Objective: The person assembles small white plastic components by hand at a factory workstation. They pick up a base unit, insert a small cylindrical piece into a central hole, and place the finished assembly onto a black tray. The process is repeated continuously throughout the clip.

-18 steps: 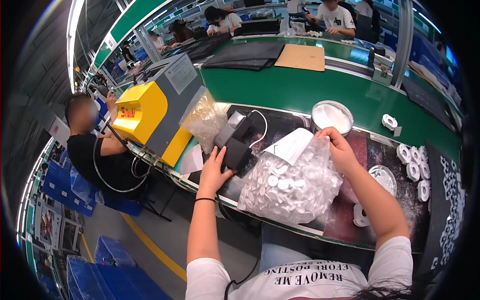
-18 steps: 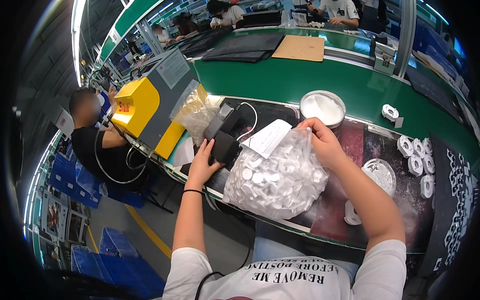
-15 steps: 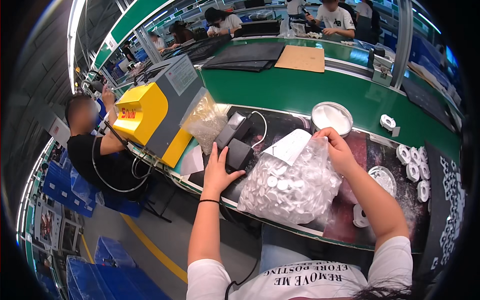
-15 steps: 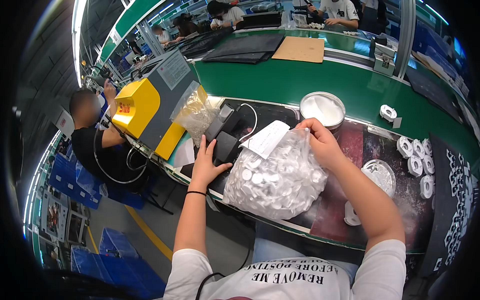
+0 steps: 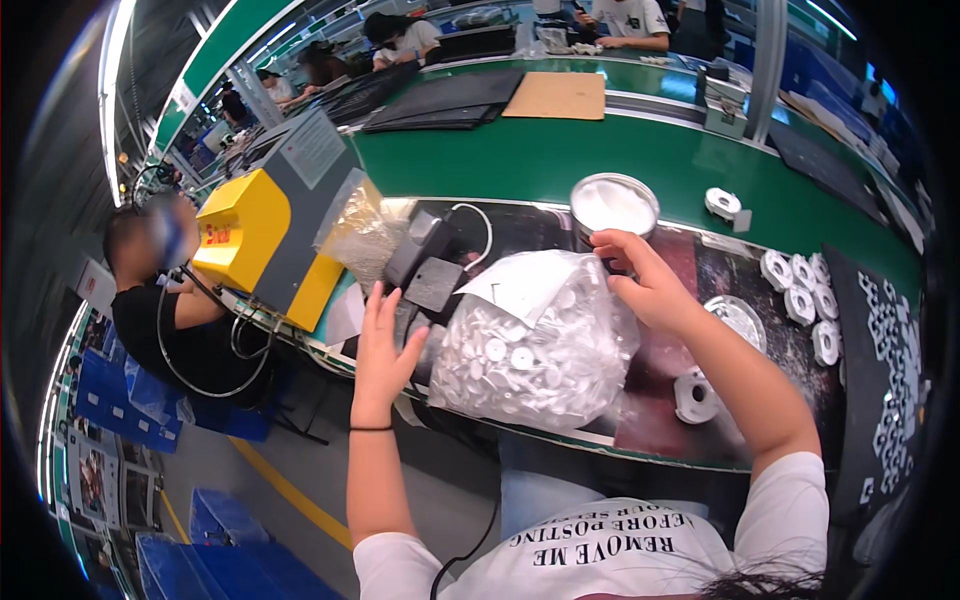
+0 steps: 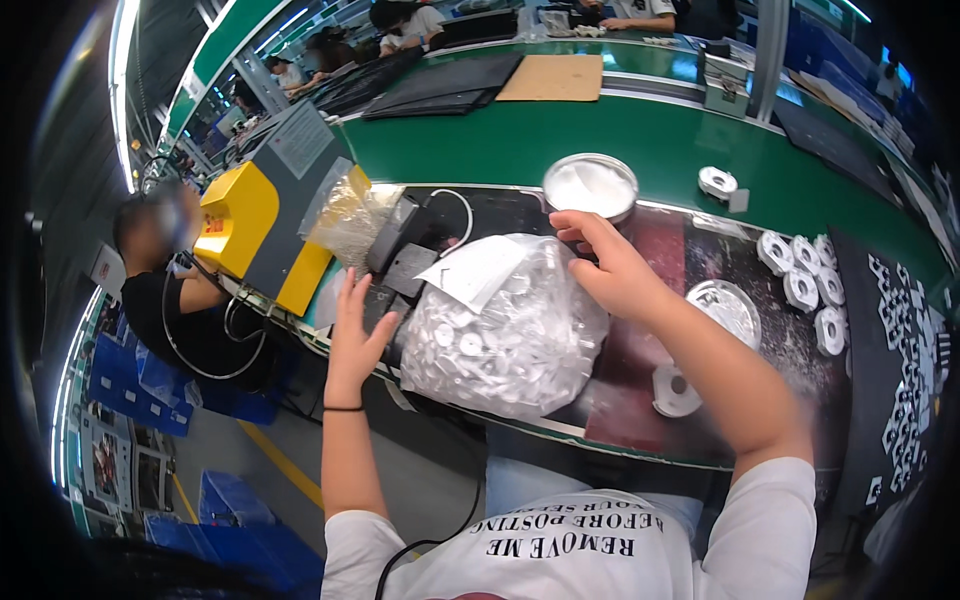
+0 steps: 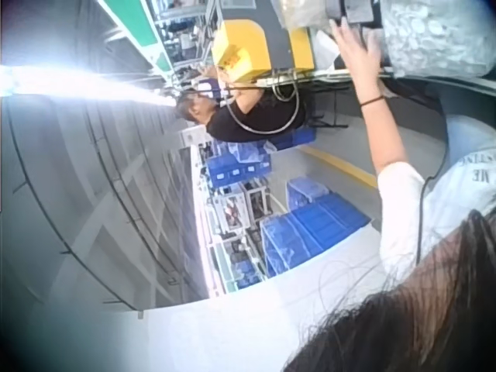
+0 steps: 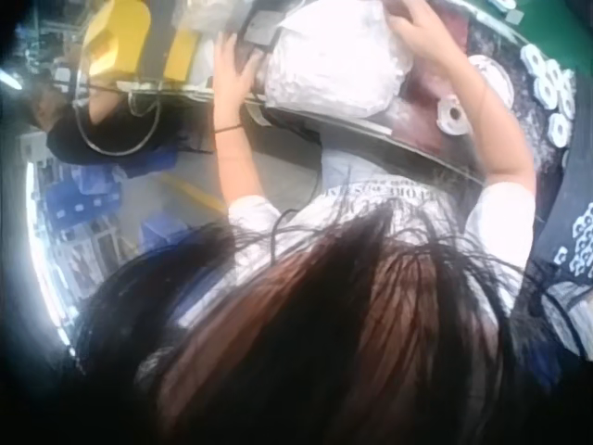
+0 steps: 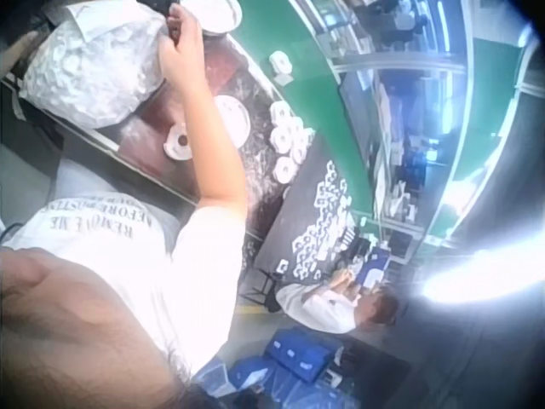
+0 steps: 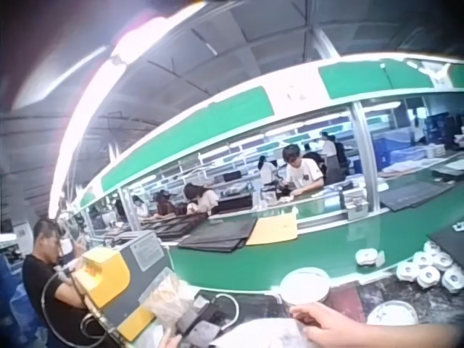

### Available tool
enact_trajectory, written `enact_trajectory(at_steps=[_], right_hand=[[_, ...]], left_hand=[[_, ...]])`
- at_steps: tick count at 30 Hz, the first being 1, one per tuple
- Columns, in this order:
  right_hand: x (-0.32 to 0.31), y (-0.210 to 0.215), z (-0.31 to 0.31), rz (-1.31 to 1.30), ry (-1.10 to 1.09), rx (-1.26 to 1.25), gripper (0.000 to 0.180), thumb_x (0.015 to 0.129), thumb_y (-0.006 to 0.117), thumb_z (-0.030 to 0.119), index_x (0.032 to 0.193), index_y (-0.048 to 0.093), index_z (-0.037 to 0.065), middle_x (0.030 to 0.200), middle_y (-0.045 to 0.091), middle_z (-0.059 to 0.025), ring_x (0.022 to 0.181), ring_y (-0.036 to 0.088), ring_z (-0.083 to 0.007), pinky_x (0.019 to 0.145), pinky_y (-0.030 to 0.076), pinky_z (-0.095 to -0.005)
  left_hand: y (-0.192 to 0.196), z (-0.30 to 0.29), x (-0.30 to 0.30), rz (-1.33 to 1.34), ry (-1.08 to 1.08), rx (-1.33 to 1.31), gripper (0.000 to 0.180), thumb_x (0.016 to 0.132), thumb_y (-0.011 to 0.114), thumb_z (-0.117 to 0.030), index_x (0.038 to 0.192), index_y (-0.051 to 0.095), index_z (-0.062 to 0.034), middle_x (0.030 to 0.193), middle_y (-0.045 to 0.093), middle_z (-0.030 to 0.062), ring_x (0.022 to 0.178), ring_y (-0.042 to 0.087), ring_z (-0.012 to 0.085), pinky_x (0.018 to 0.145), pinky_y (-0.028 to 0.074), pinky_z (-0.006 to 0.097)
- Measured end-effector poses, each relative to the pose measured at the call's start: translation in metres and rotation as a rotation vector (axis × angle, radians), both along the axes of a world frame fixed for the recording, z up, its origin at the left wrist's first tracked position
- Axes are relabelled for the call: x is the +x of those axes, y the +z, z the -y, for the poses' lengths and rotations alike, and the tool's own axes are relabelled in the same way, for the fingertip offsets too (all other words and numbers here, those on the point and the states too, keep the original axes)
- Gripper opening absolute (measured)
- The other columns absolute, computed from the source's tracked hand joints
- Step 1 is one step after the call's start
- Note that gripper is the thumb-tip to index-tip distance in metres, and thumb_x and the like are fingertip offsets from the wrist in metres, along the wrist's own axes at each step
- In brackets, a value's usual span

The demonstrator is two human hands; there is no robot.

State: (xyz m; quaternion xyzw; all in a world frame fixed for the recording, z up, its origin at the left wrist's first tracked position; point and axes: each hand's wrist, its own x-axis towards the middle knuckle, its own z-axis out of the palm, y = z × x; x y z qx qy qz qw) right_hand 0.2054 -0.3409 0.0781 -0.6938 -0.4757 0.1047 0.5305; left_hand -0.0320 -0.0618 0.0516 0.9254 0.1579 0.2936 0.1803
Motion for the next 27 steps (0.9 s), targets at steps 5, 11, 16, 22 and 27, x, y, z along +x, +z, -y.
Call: enact_trajectory(at_steps=[5, 11, 16, 22, 27], right_hand=[[-0.016, 0.019, 0.038, 0.362, -0.023, -0.007, 0.031, 0.075, 0.054, 0.002, 0.105, 0.057, 0.005, 0.104, 0.057, -0.0120, 0.101, 0.056, -0.0258, 0.087, 0.045, -0.0351], [-0.028, 0.008, 0.046, 0.613, 0.236, -0.025, 0.028, 0.070, 0.064, 0.003, 0.097, 0.061, 0.008, 0.106, 0.061, -0.0065, 0.097, 0.058, -0.0284, 0.082, 0.048, -0.0381], [0.015, 0.012, 0.057, 0.494, 0.092, -0.151, 0.024, 0.072, 0.055, 0.006, 0.093, 0.065, 0.007, 0.097, 0.065, -0.0085, 0.094, 0.060, -0.0276, 0.083, 0.049, -0.0377], [0.187, -0.028, 0.092, 0.500, -0.777, -0.524, 0.039, 0.072, 0.064, 0.024, 0.108, 0.063, 0.011, 0.123, 0.056, -0.0117, 0.111, 0.054, -0.0305, 0.091, 0.045, -0.0425], [0.233, -0.050, 0.069, 0.293, -0.859, -0.760, 0.090, 0.061, 0.076, 0.049, 0.137, 0.038, 0.020, 0.149, 0.025, -0.0116, 0.137, 0.026, -0.0300, 0.103, 0.031, -0.0520]], left_hand=[[0.036, 0.102, -0.004, 0.323, -0.223, 0.138, 0.019, 0.074, 0.068, -0.007, 0.091, 0.062, -0.0035, 0.091, 0.062, 0.0127, 0.087, 0.059, 0.0299, 0.075, 0.047, 0.038], [0.045, 0.186, 0.036, 0.245, -0.536, 0.275, 0.025, 0.067, 0.072, -0.011, 0.089, 0.061, -0.0073, 0.087, 0.061, 0.0060, 0.083, 0.057, 0.0271, 0.074, 0.044, 0.037], [0.038, 0.188, 0.058, 0.120, -0.342, 0.327, 0.028, 0.066, 0.073, -0.017, 0.088, 0.060, -0.0071, 0.091, 0.061, 0.0063, 0.090, 0.055, 0.0266, 0.079, 0.039, 0.039], [0.041, 0.194, 0.066, 0.083, -0.309, 0.291, 0.023, 0.064, 0.072, -0.013, 0.083, 0.059, -0.0084, 0.081, 0.062, 0.0049, 0.085, 0.055, 0.0259, 0.076, 0.038, 0.039], [0.040, 0.188, 0.061, 0.047, -0.339, 0.244, 0.023, 0.063, 0.071, -0.011, 0.083, 0.060, -0.0108, 0.080, 0.061, 0.0030, 0.083, 0.055, 0.0233, 0.074, 0.038, 0.038]])
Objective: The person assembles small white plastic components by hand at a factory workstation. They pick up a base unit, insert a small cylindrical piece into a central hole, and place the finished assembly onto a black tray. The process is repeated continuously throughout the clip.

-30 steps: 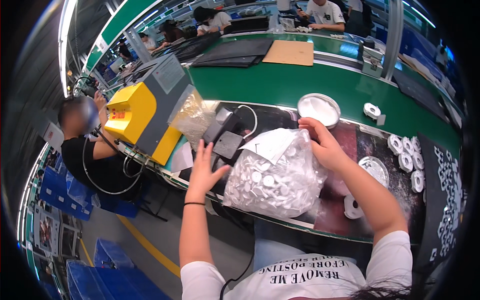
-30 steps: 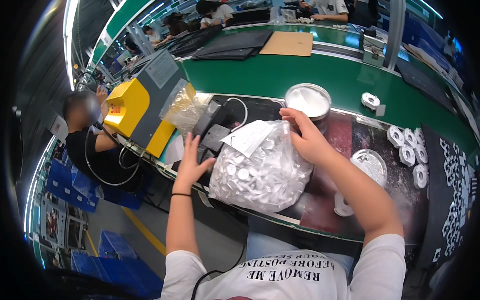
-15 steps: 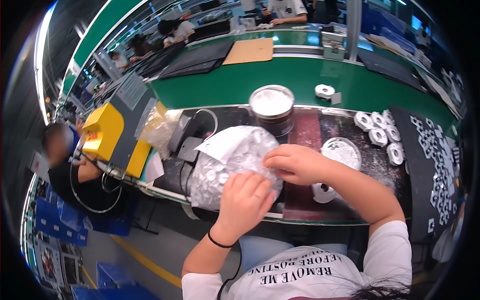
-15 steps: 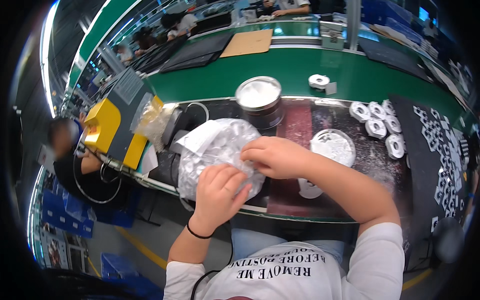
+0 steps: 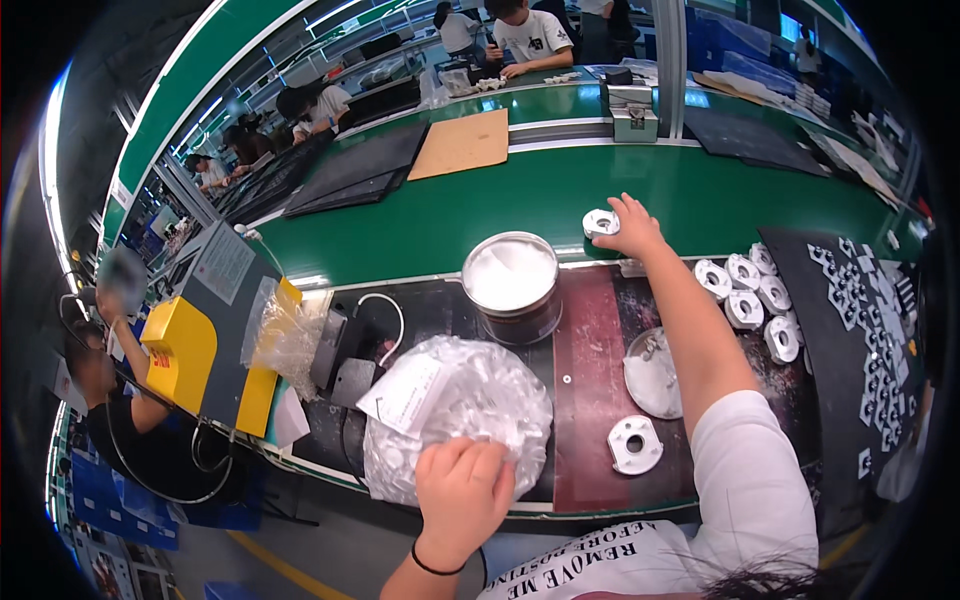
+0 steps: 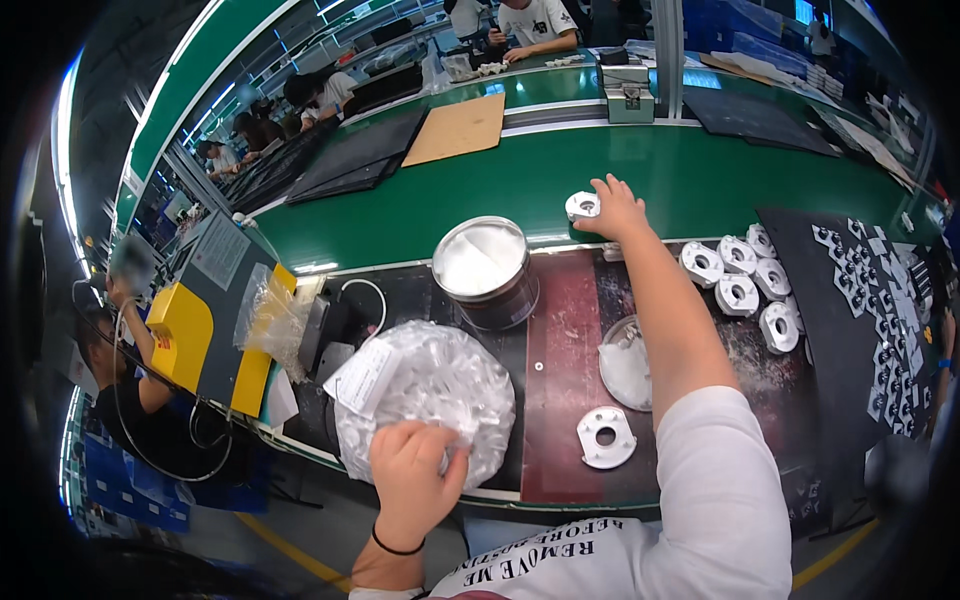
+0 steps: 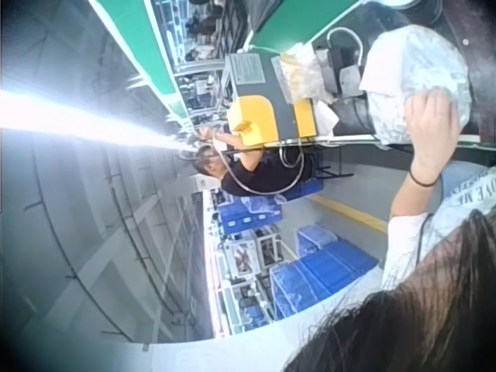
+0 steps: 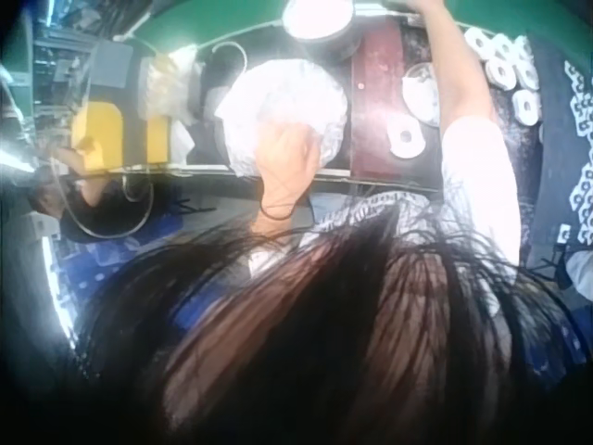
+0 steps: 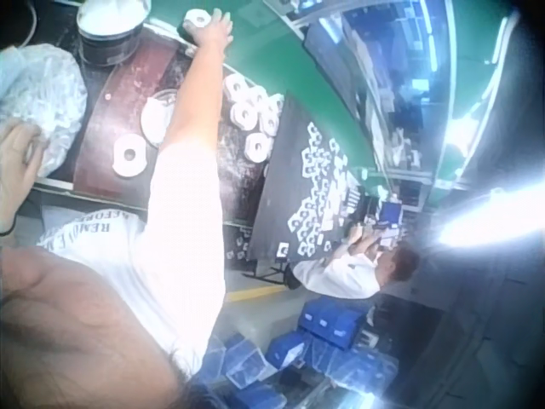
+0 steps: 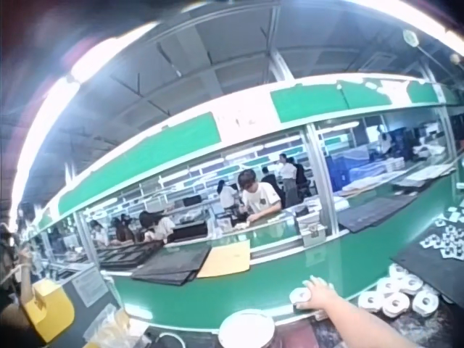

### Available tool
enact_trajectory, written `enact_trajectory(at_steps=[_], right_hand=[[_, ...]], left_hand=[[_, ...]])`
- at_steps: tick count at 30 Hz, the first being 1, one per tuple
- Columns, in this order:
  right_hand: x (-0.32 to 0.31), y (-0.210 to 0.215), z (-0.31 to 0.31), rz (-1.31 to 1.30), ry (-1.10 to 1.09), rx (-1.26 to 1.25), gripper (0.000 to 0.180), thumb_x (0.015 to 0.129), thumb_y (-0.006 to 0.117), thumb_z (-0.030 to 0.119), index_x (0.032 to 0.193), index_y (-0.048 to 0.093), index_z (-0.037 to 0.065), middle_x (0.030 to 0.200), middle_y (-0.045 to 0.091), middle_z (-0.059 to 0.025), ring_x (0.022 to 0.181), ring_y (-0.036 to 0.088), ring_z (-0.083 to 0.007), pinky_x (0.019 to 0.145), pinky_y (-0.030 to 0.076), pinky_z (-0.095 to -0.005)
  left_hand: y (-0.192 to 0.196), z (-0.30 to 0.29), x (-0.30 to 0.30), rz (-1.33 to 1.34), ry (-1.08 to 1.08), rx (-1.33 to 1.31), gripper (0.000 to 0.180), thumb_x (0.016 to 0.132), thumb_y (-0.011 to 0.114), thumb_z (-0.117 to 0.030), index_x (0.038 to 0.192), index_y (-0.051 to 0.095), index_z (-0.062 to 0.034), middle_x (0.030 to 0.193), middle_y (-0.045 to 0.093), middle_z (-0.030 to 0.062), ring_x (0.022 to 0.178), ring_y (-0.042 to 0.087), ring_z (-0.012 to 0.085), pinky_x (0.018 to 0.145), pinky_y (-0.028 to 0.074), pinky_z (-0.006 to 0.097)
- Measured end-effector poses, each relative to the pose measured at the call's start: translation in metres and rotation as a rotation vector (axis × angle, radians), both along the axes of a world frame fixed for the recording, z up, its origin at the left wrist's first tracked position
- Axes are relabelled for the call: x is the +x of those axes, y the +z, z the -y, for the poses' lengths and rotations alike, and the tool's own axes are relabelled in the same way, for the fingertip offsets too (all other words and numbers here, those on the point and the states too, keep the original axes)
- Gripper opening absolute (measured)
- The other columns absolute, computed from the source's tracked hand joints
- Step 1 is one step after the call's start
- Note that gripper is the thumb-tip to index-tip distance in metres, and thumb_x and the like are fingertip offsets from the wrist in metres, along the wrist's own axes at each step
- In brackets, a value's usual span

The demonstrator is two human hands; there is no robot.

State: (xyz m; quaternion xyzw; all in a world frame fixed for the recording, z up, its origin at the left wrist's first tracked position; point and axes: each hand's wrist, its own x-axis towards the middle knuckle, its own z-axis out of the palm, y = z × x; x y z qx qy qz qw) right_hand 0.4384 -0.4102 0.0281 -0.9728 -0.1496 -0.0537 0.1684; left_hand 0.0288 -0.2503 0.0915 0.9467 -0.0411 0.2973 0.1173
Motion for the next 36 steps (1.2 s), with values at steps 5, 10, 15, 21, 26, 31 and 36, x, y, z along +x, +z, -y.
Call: enact_trajectory(at_steps=[5, 10, 15, 21, 26, 31, 36], right_hand=[[0.015, -0.008, -0.018, -0.072, 0.065, 0.045, 0.086, 0.059, 0.077, 0.048, 0.133, 0.045, 0.019, 0.133, 0.047, -0.0126, 0.120, 0.048, -0.0299, 0.096, 0.041, -0.0457], [0.015, -0.009, -0.021, -0.057, 0.128, 0.048, 0.080, 0.059, 0.077, 0.042, 0.129, 0.048, 0.016, 0.119, 0.056, -0.0130, 0.110, 0.054, -0.0307, 0.092, 0.045, -0.0394], [0.008, -0.015, -0.018, 0.020, 0.181, 0.147, 0.078, 0.059, 0.079, 0.033, 0.128, 0.048, 0.012, 0.120, 0.053, -0.0151, 0.110, 0.053, -0.0323, 0.093, 0.045, -0.0381], [0.020, -0.012, -0.001, -0.072, 0.202, 0.602, 0.084, 0.060, 0.082, 0.032, 0.131, 0.045, 0.007, 0.115, 0.056, -0.0185, 0.103, 0.058, -0.0276, 0.086, 0.047, -0.0340], [-0.030, 0.032, 0.016, -0.475, 0.267, 0.642, 0.087, 0.060, 0.083, 0.034, 0.131, 0.044, 0.003, 0.113, 0.058, -0.0164, 0.097, 0.059, -0.0247, 0.081, 0.049, -0.0334], [-0.067, 0.019, 0.032, -0.212, 0.607, -0.004, 0.085, 0.056, 0.083, 0.034, 0.129, 0.048, 0.006, 0.122, 0.053, -0.0198, 0.116, 0.050, -0.0337, 0.098, 0.040, -0.0380], [-0.085, 0.018, 0.022, -0.233, 0.654, -0.066, 0.091, 0.057, 0.083, 0.026, 0.135, 0.040, 0.008, 0.127, 0.049, -0.0171, 0.118, 0.047, -0.0326, 0.098, 0.040, -0.0378]], left_hand=[[-0.004, -0.003, 0.000, 0.019, -0.001, 0.005, 0.024, 0.062, 0.071, -0.011, 0.083, 0.062, -0.0123, 0.081, 0.061, 0.0004, 0.084, 0.056, 0.0210, 0.074, 0.038, 0.037], [-0.005, -0.003, 0.001, 0.030, 0.002, 0.012, 0.024, 0.061, 0.071, -0.010, 0.084, 0.062, -0.0119, 0.082, 0.061, 0.0008, 0.085, 0.056, 0.0213, 0.075, 0.039, 0.037], [-0.006, -0.005, 0.000, 0.046, -0.012, 0.013, 0.024, 0.061, 0.071, -0.010, 0.083, 0.062, -0.0110, 0.082, 0.061, 0.0018, 0.085, 0.056, 0.0221, 0.074, 0.039, 0.038], [-0.005, -0.003, 0.003, 0.074, -0.037, 0.019, 0.024, 0.061, 0.070, -0.009, 0.083, 0.061, -0.0103, 0.082, 0.061, 0.0025, 0.085, 0.056, 0.0228, 0.074, 0.040, 0.038], [-0.005, -0.004, 0.000, 0.066, -0.026, 0.008, 0.023, 0.062, 0.069, -0.008, 0.083, 0.061, -0.0098, 0.081, 0.061, 0.0030, 0.084, 0.056, 0.0235, 0.074, 0.039, 0.039], [-0.006, -0.002, 0.001, 0.081, -0.030, 0.015, 0.022, 0.064, 0.069, -0.008, 0.084, 0.061, -0.0093, 0.081, 0.061, 0.0034, 0.084, 0.056, 0.0239, 0.074, 0.039, 0.039], [-0.004, 0.000, 0.001, 0.094, -0.016, 0.037, 0.021, 0.064, 0.069, -0.008, 0.084, 0.060, -0.0089, 0.079, 0.060, 0.0042, 0.082, 0.055, 0.0247, 0.074, 0.039, 0.039]])
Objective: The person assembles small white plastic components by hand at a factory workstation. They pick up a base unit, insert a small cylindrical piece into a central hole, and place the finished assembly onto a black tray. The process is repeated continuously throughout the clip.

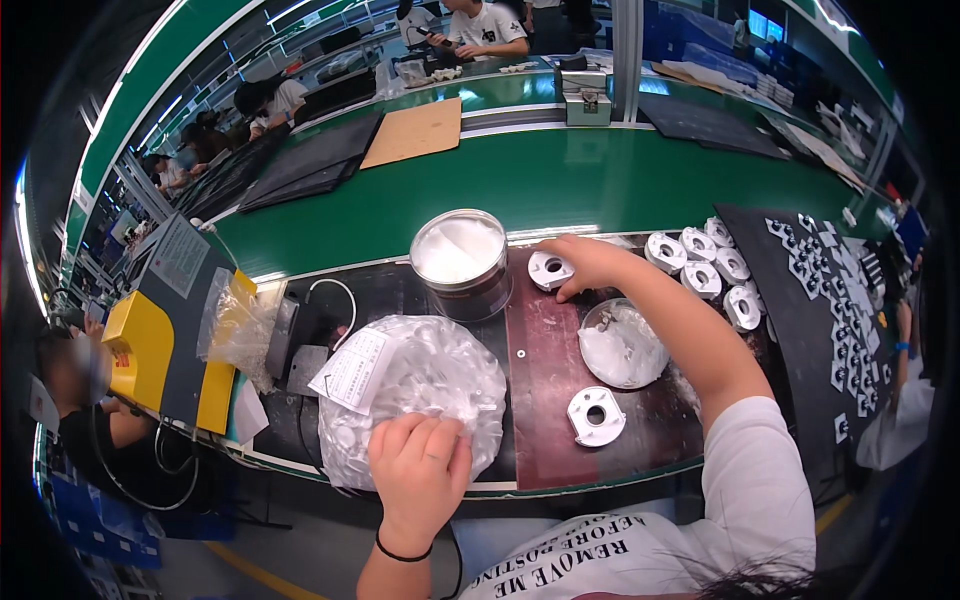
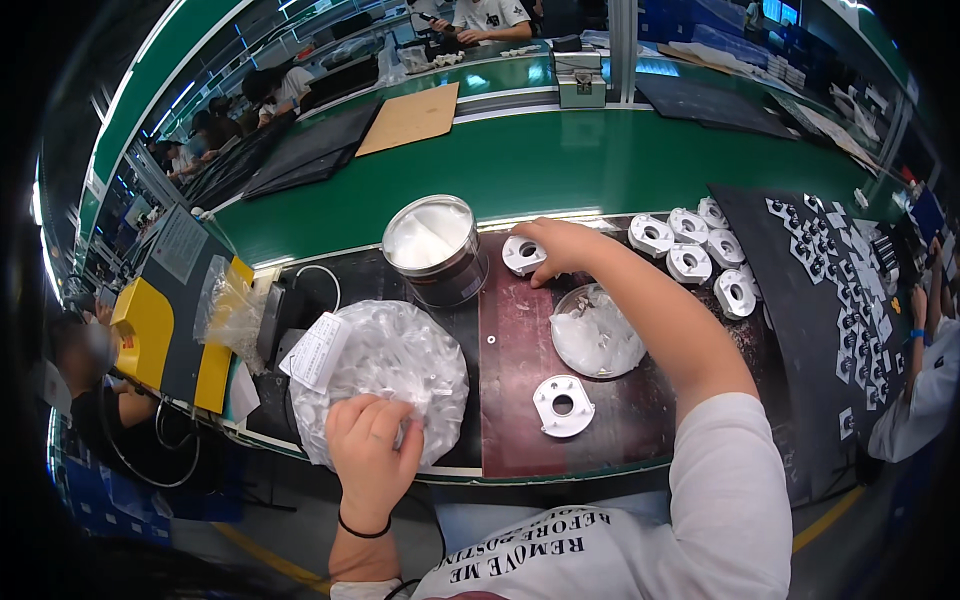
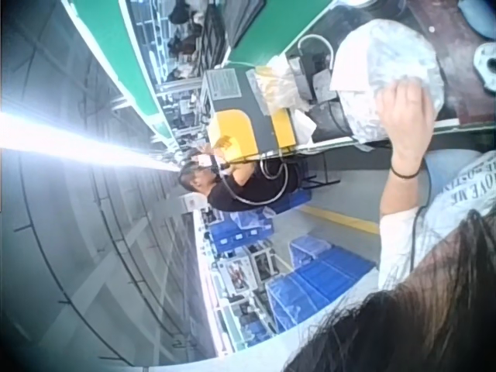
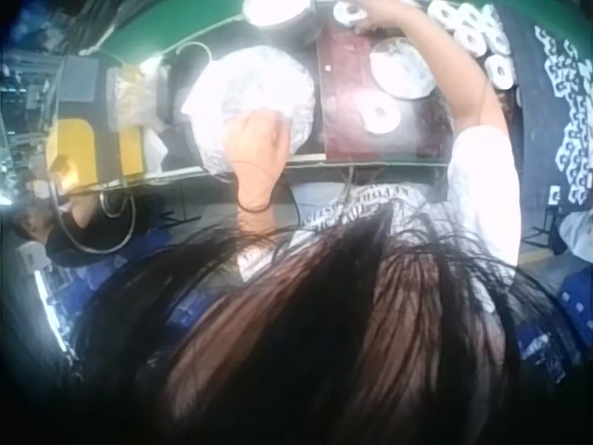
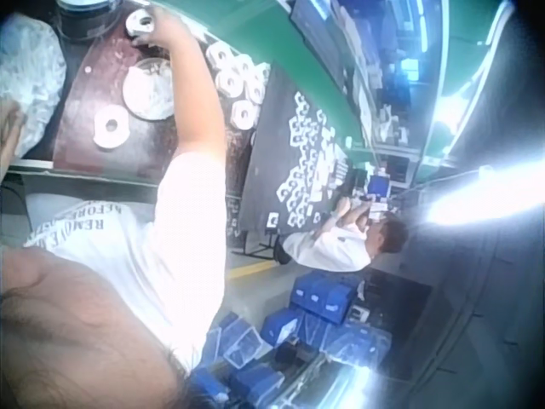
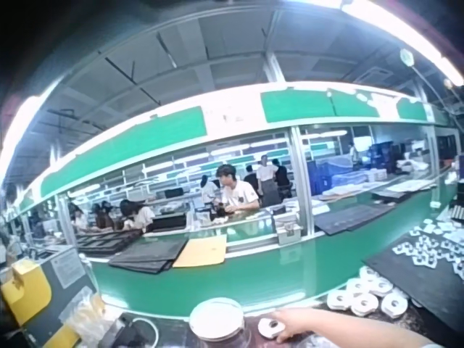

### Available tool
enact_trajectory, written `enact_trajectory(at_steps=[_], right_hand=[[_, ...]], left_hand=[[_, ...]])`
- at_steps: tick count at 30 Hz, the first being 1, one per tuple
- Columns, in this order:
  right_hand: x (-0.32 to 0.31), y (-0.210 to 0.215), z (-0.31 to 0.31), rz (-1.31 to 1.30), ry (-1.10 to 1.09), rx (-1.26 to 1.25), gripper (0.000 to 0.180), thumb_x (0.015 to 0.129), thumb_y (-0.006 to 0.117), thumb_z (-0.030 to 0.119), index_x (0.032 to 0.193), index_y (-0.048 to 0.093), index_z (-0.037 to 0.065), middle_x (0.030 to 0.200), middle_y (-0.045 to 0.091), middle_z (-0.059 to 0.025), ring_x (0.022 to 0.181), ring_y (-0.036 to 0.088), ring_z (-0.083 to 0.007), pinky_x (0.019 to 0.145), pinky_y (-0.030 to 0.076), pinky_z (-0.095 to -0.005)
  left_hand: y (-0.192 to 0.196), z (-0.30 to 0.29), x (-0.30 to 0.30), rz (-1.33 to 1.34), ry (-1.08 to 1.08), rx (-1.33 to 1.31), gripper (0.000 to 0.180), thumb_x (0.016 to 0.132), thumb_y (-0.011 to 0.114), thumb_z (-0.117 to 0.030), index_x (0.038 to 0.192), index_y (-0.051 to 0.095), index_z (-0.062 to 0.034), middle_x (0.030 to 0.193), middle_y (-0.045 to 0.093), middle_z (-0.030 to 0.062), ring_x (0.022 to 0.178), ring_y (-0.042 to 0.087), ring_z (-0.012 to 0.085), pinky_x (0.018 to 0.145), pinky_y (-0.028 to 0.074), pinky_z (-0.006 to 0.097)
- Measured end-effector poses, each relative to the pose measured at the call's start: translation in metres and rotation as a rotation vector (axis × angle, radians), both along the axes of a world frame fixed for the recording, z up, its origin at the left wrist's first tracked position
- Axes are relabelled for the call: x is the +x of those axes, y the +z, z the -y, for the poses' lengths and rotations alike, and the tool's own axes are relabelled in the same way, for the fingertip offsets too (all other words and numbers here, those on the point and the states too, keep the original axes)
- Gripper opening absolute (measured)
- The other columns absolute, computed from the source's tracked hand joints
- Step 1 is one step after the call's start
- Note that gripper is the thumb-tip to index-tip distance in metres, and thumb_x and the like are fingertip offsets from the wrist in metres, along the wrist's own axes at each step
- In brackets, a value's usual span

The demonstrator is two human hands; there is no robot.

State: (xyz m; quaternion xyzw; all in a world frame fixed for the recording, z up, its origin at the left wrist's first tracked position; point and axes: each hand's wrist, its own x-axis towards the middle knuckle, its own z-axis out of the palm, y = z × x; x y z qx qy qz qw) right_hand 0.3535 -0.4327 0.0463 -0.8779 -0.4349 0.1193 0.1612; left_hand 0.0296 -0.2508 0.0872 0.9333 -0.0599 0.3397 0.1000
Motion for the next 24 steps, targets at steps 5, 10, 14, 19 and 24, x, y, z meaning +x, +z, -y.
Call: enact_trajectory(at_steps=[5, 10, 14, 19, 24], right_hand=[[0.002, -0.010, 0.005, 0.052, 0.038, 0.133, 0.101, 0.053, 0.086, 0.023, 0.139, 0.034, 0.010, 0.142, 0.033, -0.0159, 0.121, 0.046, -0.0313, 0.103, 0.037, -0.0373], [0.007, 0.001, 0.032, -0.193, -0.103, 0.395, 0.107, 0.052, 0.088, 0.021, 0.141, 0.030, 0.012, 0.150, 0.020, -0.0126, 0.115, 0.051, -0.0252, 0.103, 0.037, -0.0383], [-0.013, 0.018, 0.056, 0.007, 0.020, 0.501, 0.109, 0.050, 0.089, 0.024, 0.141, 0.031, 0.013, 0.150, 0.019, -0.0107, 0.111, 0.054, -0.0226, 0.102, 0.037, -0.0404], [-0.065, 0.044, 0.079, 0.176, 0.277, 0.686, 0.112, 0.050, 0.088, 0.030, 0.142, 0.027, 0.017, 0.150, 0.017, -0.0117, 0.114, 0.053, -0.0238, 0.095, 0.044, -0.0395], [-0.094, 0.048, 0.097, 0.147, 0.325, 0.871, 0.115, 0.049, 0.089, 0.029, 0.144, 0.024, 0.021, 0.151, 0.013, -0.0122, 0.116, 0.051, -0.0239, 0.084, 0.049, -0.0341]], left_hand=[[-0.001, -0.001, 0.000, 0.010, -0.002, -0.001, 0.022, 0.064, 0.069, -0.007, 0.084, 0.060, -0.0089, 0.078, 0.059, 0.0046, 0.082, 0.055, 0.0253, 0.073, 0.039, 0.039], [-0.001, 0.000, 0.000, 0.000, -0.001, 0.001, 0.023, 0.064, 0.070, -0.008, 0.084, 0.060, -0.0092, 0.080, 0.061, 0.0038, 0.084, 0.055, 0.0242, 0.075, 0.039, 0.039], [0.001, 0.002, -0.003, -0.041, 0.025, 0.008, 0.022, 0.065, 0.070, -0.009, 0.086, 0.061, -0.0093, 0.084, 0.063, 0.0019, 0.089, 0.056, 0.0219, 0.078, 0.040, 0.038], [-0.002, 0.001, -0.002, -0.014, 0.007, 0.003, 0.022, 0.064, 0.070, -0.008, 0.085, 0.061, -0.0083, 0.081, 0.061, 0.0044, 0.085, 0.056, 0.0249, 0.076, 0.039, 0.040], [-0.002, -0.001, -0.003, -0.010, 0.018, 0.019, 0.021, 0.065, 0.069, -0.009, 0.085, 0.062, -0.0083, 0.084, 0.062, 0.0028, 0.088, 0.056, 0.0235, 0.079, 0.040, 0.040]])
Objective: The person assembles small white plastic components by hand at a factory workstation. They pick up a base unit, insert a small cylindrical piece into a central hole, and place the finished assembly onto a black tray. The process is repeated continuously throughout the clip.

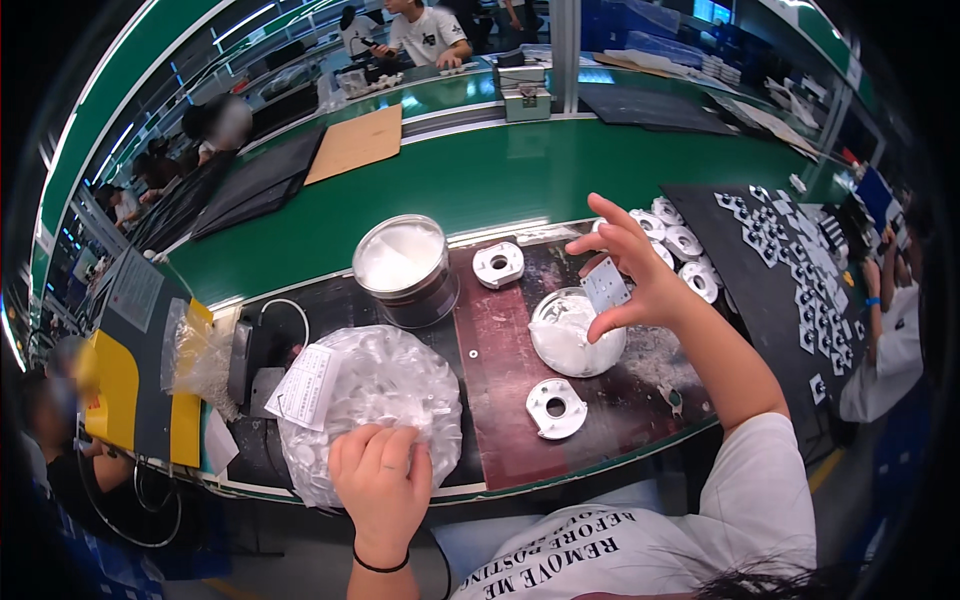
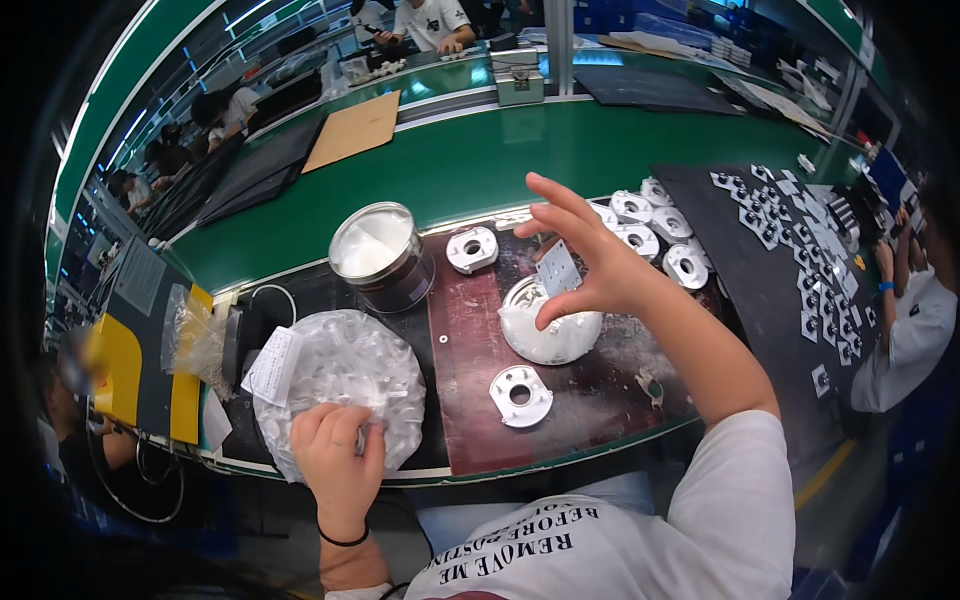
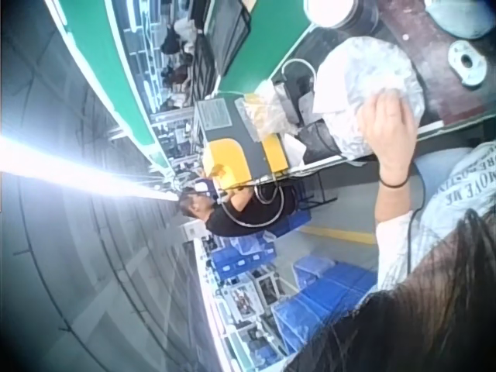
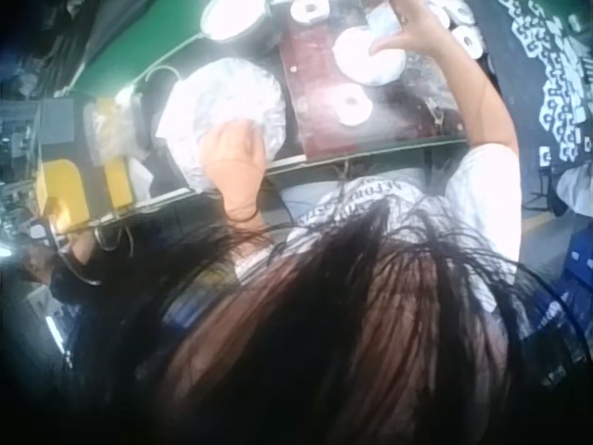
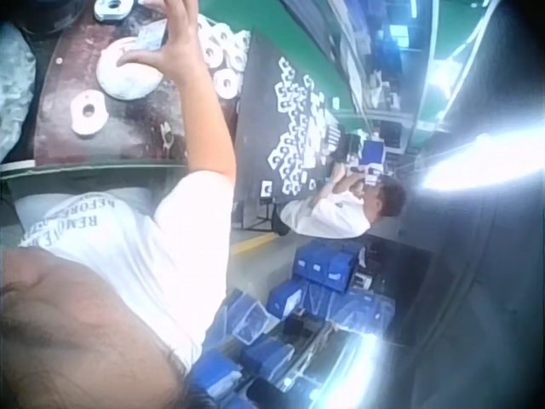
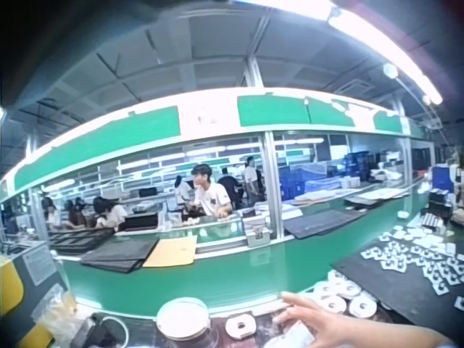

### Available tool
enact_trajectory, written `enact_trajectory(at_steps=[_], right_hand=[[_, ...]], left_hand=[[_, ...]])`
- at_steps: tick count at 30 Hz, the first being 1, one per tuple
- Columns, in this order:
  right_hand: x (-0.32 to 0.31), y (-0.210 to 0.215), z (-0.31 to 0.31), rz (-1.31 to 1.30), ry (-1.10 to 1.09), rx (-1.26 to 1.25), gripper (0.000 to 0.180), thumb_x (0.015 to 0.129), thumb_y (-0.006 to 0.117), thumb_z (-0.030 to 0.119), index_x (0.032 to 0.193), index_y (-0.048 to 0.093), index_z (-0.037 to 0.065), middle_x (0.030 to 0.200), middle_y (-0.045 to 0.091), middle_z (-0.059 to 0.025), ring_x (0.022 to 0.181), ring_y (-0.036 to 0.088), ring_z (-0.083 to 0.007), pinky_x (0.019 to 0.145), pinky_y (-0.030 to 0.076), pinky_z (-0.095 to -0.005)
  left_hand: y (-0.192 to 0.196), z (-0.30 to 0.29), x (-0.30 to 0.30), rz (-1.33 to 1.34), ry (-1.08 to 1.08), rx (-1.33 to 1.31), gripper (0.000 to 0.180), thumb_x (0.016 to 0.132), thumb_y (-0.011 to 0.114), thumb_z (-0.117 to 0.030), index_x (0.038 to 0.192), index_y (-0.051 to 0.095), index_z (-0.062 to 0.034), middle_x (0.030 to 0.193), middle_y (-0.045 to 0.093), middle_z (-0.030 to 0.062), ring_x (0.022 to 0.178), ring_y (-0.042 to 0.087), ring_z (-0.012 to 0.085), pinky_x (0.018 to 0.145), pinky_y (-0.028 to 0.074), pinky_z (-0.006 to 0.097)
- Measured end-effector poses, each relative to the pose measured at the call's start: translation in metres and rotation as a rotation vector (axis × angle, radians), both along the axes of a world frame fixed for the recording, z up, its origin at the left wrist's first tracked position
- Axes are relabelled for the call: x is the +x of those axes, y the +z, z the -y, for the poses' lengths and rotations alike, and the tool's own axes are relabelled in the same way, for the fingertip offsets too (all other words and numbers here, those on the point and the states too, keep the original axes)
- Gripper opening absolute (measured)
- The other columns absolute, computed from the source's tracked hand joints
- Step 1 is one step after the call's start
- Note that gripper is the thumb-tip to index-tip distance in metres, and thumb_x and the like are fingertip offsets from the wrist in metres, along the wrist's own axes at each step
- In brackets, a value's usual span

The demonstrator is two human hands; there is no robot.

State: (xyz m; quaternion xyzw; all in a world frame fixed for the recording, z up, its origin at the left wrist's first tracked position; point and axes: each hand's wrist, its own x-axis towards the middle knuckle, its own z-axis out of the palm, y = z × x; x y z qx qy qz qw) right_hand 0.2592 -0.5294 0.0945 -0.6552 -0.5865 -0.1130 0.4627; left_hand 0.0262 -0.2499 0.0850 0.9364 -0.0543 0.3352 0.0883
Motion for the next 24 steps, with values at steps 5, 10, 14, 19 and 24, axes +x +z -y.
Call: enact_trajectory(at_steps=[5, 10, 14, 19, 24], right_hand=[[-0.044, -0.011, 0.036, -0.458, -0.128, 0.199, 0.120, 0.048, 0.089, 0.028, 0.145, 0.019, 0.016, 0.152, 0.014, -0.0106, 0.113, 0.052, -0.0211, 0.082, 0.051, -0.0317], [-0.118, -0.041, 0.076, -1.102, -0.271, 0.441, 0.051, 0.085, 0.066, 0.032, 0.124, 0.047, 0.004, 0.122, 0.052, -0.0099, 0.097, 0.060, -0.0181, 0.079, 0.052, -0.0357], [-0.180, -0.051, 0.131, -1.482, -0.588, 0.786, 0.044, 0.093, 0.046, 0.046, 0.107, 0.055, 0.005, 0.102, 0.060, -0.0090, 0.079, 0.065, -0.0196, 0.068, 0.055, -0.0382], [-0.229, -0.031, 0.215, -1.263, -0.750, 1.095, 0.044, 0.094, 0.045, 0.048, 0.091, 0.059, 0.006, 0.072, 0.060, -0.0037, 0.066, 0.064, -0.0192, 0.055, 0.054, -0.0313], [-0.218, -0.024, 0.359, -0.848, -1.219, 1.221, 0.034, 0.093, 0.052, 0.041, 0.086, 0.057, 0.008, 0.071, 0.058, -0.0028, 0.065, 0.062, -0.0168, 0.058, 0.054, -0.0304]], left_hand=[[0.000, 0.002, 0.003, -0.033, 0.001, -0.013, 0.020, 0.066, 0.068, -0.008, 0.085, 0.061, -0.0074, 0.085, 0.062, 0.0049, 0.089, 0.056, 0.0259, 0.078, 0.040, 0.041], [-0.003, 0.001, -0.001, 0.029, -0.018, 0.004, 0.020, 0.067, 0.067, -0.008, 0.085, 0.060, -0.0042, 0.082, 0.058, 0.0126, 0.083, 0.053, 0.0320, 0.078, 0.040, 0.042], [-0.016, -0.003, 0.000, 0.008, -0.003, -0.006, 0.017, 0.071, 0.066, -0.011, 0.086, 0.061, -0.0032, 0.081, 0.057, 0.0131, 0.082, 0.052, 0.0331, 0.076, 0.041, 0.043], [0.015, 0.013, 0.000, -0.041, -0.029, 0.074, 0.016, 0.076, 0.066, -0.015, 0.086, 0.064, -0.0027, 0.074, 0.059, 0.0127, 0.074, 0.056, 0.0323, 0.069, 0.043, 0.043], [0.027, 0.027, 0.001, -0.141, 0.002, 0.032, 0.017, 0.078, 0.065, -0.015, 0.086, 0.064, -0.0008, 0.070, 0.059, 0.0141, 0.065, 0.055, 0.0332, 0.061, 0.043, 0.042]])
